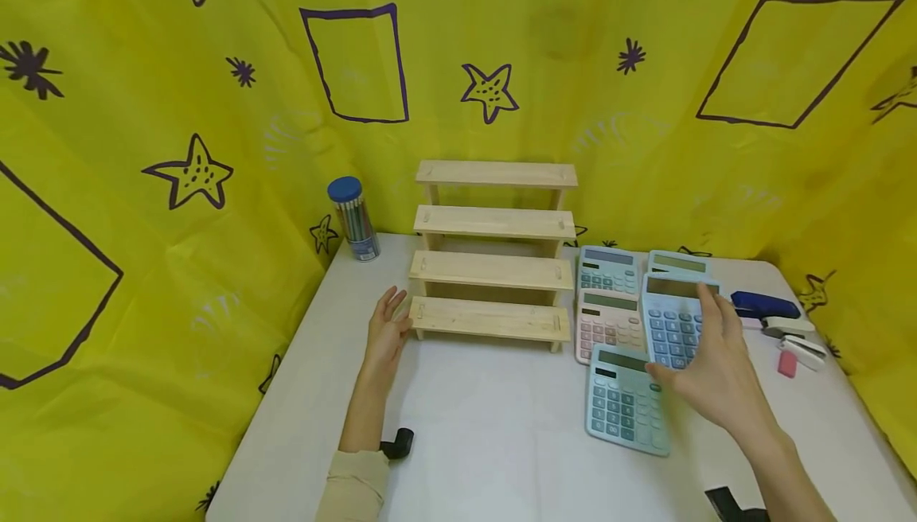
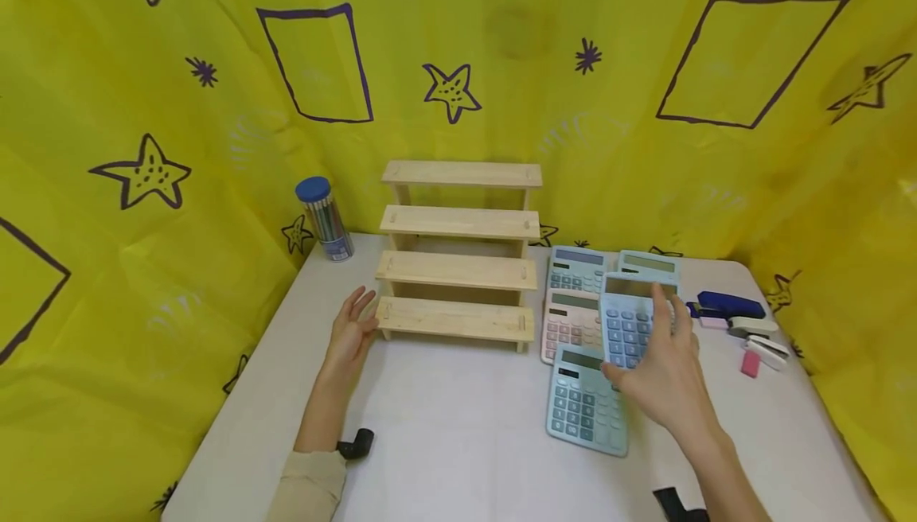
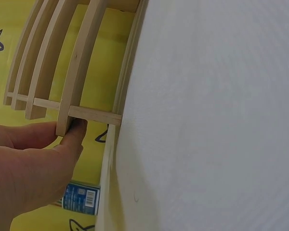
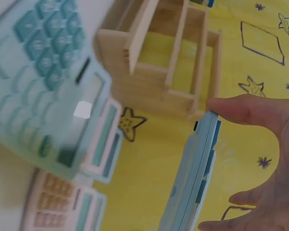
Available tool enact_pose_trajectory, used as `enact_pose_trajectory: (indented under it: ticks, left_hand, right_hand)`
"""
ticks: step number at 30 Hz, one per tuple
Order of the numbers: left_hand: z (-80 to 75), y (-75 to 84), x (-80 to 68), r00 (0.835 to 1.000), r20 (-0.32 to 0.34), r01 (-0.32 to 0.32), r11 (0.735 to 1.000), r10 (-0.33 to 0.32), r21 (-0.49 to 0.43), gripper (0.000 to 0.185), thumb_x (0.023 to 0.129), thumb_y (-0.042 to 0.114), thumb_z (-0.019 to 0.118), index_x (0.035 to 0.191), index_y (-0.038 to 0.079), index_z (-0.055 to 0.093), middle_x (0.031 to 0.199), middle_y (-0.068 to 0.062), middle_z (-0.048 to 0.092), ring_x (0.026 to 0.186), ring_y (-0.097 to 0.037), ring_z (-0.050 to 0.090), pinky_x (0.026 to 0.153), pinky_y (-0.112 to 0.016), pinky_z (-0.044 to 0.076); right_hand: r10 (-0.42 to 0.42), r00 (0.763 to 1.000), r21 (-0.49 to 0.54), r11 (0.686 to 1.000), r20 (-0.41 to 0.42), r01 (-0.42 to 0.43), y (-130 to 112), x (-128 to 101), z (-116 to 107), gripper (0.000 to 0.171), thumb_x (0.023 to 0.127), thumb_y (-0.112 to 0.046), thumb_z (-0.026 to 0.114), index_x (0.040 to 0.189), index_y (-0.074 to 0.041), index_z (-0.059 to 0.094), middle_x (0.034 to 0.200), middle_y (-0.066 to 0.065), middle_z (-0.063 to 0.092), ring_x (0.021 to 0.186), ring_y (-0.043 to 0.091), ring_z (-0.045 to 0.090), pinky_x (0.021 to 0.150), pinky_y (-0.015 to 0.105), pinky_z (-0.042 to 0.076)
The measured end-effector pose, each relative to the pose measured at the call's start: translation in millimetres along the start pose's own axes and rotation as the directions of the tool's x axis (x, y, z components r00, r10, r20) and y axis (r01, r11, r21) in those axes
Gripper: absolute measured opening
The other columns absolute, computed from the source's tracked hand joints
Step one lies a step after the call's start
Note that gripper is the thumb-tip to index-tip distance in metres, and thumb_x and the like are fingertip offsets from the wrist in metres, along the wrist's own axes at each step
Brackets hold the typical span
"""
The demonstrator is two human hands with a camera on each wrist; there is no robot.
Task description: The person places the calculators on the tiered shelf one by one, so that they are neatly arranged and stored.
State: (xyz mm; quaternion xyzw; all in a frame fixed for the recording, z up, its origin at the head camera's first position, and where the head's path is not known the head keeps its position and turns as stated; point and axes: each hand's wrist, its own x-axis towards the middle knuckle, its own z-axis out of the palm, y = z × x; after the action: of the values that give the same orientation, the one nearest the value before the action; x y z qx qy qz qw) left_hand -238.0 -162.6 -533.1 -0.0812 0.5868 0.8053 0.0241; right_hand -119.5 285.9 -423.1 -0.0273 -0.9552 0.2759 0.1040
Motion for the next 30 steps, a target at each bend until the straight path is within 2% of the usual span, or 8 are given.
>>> enact_pose_trajectory:
  ticks: [5, 14, 22, 30]
  left_hand:
    - [0.0, -1.4, -0.6, 1.0, 0.001, -0.006, 1.0, 0.006, -0.002, 0.08, 0.095, -0.019, 0.045, 0.166, 0.01, 0.021, 0.168, -0.013, 0.029, 0.153, -0.041, 0.029, 0.099, -0.03, 0.045]
    - [-0.6, -1.0, -0.7, 1.0, 0.007, -0.019, 1.0, 0.019, -0.006, 0.081, 0.093, -0.019, 0.044, 0.166, 0.009, 0.02, 0.169, -0.013, 0.028, 0.154, -0.043, 0.026, 0.113, -0.044, 0.037]
    - [1.3, -0.6, -1.3, 1.0, 0.014, -0.028, 1.0, 0.028, -0.005, 0.079, 0.095, -0.019, 0.043, 0.166, 0.008, 0.02, 0.169, -0.014, 0.028, 0.154, -0.044, 0.026, 0.116, -0.047, 0.035]
    - [1.0, -0.3, -1.1, 1.0, 0.009, -0.02, 1.0, 0.02, 0.002, 0.08, 0.094, -0.019, 0.043, 0.166, 0.008, 0.019, 0.169, -0.013, 0.028, 0.154, -0.042, 0.027, 0.113, -0.044, 0.037]
  right_hand:
    - [-0.029, 0.999, 0.006, 1.0, 0.02, 0.029, -25, 20, -5, 0.138, 0.069, -0.022, 0.095, 0.167, -0.006, -0.002, 0.167, 0.036, -0.003, 0.131, 0.074, 0.027, 0.088, 0.087, 0.033]
    - [-0.101, 0.994, 0.047, 0.994, 0.05, 0.098, -79, 60, -5, 0.135, 0.073, -0.025, 0.093, 0.168, -0.013, -0.002, 0.169, 0.032, 0.0, 0.138, 0.071, 0.027, 0.091, 0.086, 0.036]
    - [-0.166, 0.982, 0.08, 0.984, 0.084, 0.16, -125, 95, 3, 0.132, 0.075, -0.029, 0.091, 0.169, -0.017, -0.002, 0.17, 0.027, 0.001, 0.136, 0.067, 0.036, 0.094, 0.08, 0.042]
    - [-0.18, 0.981, 0.101, 0.98, 0.074, 0.172, -168, 132, 20, 0.129, 0.074, -0.029, 0.09, 0.169, -0.019, 0.003, 0.171, 0.024, 0.006, 0.139, 0.063, 0.034, 0.1, 0.077, 0.041]
